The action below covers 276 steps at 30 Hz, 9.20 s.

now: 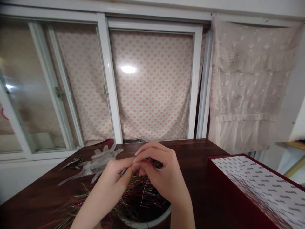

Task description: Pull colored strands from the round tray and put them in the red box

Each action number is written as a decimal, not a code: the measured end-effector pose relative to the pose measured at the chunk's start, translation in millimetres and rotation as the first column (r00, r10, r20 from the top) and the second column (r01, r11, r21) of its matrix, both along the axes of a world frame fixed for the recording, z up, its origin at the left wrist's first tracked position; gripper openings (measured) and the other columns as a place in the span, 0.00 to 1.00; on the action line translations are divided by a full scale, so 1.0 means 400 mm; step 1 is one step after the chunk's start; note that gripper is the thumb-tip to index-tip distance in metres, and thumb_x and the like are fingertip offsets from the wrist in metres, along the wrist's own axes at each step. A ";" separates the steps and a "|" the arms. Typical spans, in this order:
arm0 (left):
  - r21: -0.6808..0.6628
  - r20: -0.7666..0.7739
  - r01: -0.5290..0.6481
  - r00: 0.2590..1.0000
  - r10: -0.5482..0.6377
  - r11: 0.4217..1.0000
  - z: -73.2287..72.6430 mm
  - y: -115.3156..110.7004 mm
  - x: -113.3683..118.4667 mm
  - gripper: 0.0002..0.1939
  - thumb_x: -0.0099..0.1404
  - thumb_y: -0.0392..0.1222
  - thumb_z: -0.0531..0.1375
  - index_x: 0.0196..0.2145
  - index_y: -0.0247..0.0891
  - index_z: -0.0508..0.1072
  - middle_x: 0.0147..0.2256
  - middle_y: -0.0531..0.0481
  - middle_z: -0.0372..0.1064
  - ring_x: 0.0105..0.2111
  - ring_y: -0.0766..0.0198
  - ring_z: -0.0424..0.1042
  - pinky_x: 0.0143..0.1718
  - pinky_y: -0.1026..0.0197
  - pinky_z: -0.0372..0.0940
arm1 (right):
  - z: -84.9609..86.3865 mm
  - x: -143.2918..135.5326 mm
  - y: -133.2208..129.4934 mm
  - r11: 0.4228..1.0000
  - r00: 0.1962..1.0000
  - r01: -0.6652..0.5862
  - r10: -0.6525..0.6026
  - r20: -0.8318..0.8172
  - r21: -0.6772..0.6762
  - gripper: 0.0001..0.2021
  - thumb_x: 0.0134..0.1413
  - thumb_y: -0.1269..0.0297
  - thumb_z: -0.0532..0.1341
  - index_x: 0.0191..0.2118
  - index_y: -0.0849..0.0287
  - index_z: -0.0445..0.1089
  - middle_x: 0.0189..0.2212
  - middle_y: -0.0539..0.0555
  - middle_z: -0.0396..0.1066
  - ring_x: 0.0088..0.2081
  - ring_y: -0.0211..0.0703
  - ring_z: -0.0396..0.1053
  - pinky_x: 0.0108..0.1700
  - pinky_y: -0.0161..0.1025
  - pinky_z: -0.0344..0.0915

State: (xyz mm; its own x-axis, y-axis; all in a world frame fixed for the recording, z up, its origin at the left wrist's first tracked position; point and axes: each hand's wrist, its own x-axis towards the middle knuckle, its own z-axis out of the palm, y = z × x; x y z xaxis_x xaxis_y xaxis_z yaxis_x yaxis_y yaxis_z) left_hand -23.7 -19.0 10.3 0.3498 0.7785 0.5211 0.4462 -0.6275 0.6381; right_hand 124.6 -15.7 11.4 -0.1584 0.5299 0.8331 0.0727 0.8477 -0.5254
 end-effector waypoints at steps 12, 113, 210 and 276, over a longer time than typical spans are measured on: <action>0.111 -0.077 -0.054 0.995 0.063 0.992 0.002 0.000 -0.009 0.16 0.65 0.40 0.51 0.22 0.36 0.71 0.21 0.53 0.68 0.22 0.68 0.64 0.26 0.66 0.58 | 0.008 -0.004 0.005 0.994 0.998 0.057 -0.054 0.035 -0.092 0.11 0.47 0.81 0.59 0.26 0.57 0.73 0.25 0.48 0.69 0.27 0.34 0.68 0.28 0.32 0.66; -0.127 0.311 -0.033 0.948 0.072 0.991 0.005 0.004 0.000 0.09 0.59 0.38 0.57 0.34 0.34 0.77 0.20 0.55 0.60 0.20 0.71 0.53 0.20 0.67 0.50 | -0.006 -0.044 0.016 0.983 0.945 0.181 -0.186 -0.269 -0.041 0.07 0.49 0.77 0.62 0.30 0.57 0.71 0.26 0.46 0.71 0.29 0.33 0.70 0.31 0.29 0.68; 0.255 0.226 -0.177 0.967 0.119 0.951 -0.001 0.010 -0.011 0.05 0.61 0.36 0.58 0.30 0.37 0.74 0.23 0.54 0.66 0.21 0.70 0.59 0.22 0.67 0.55 | -0.009 -0.032 0.014 0.988 0.985 0.153 -0.150 -0.088 0.025 0.06 0.52 0.75 0.59 0.34 0.59 0.71 0.31 0.50 0.72 0.35 0.38 0.70 0.37 0.35 0.68; 0.262 0.334 -0.175 0.939 0.081 0.949 -0.001 0.007 0.008 0.06 0.61 0.33 0.57 0.29 0.38 0.74 0.22 0.54 0.71 0.21 0.69 0.66 0.21 0.67 0.60 | -0.003 -0.014 0.018 0.962 0.992 0.023 -0.056 -0.114 -0.270 0.11 0.54 0.62 0.60 0.24 0.59 0.62 0.18 0.45 0.57 0.20 0.30 0.54 0.22 0.31 0.52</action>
State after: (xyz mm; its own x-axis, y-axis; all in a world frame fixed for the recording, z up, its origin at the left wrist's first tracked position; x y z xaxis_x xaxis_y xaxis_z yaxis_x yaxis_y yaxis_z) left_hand -20.4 -16.3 10.1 0.0381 0.6085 0.7926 0.3397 -0.7539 0.5624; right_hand 119.0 -8.4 10.3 -0.0408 0.7401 0.6712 0.0262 0.6723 -0.7398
